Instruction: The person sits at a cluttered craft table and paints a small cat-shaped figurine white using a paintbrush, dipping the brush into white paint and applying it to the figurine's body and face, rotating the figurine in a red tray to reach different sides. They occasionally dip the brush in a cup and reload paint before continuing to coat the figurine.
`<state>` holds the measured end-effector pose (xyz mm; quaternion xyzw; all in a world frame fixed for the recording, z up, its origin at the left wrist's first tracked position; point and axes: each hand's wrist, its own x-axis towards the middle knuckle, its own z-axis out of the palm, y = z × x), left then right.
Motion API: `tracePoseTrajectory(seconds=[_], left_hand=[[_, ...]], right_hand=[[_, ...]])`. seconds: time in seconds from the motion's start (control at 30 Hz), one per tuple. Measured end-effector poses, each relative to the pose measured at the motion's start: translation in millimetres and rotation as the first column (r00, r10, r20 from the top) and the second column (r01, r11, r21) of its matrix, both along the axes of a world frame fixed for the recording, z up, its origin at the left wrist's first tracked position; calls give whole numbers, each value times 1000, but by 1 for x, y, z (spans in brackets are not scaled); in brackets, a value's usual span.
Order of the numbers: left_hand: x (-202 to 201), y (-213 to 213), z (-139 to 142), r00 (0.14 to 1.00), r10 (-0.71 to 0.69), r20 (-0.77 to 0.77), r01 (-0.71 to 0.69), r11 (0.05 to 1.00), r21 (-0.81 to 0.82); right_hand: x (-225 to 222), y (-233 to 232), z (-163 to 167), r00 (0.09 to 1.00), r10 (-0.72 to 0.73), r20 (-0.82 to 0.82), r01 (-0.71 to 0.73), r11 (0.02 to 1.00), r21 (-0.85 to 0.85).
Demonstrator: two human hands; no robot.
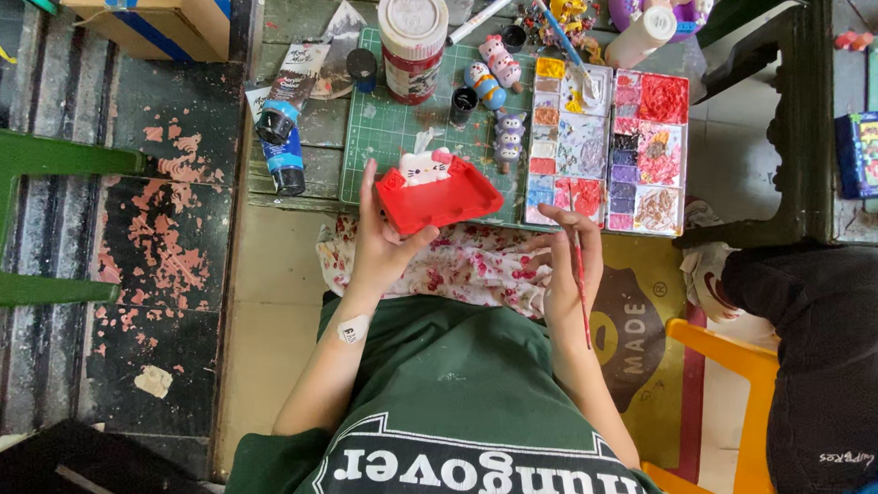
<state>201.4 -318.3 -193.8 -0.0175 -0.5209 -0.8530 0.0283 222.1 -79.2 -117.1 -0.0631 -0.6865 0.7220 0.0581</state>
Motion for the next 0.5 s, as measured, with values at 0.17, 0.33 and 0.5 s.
tracePoseTrajectory(seconds=[0.17,0.33,0.5], left_hand=[[0,-4,2,999,51,7,-46,946,-321],[2,-5,0,996,67,-53,-82,916,-393],[0,-8,4,998,50,-25,-55,936,-348]], right_hand=[[1,0,1,999,5,40,-2,998,-67],[5,-3,2,997,34,67,-27,995,-99],[4,-3,2,998,5,60,2,992,-125]])
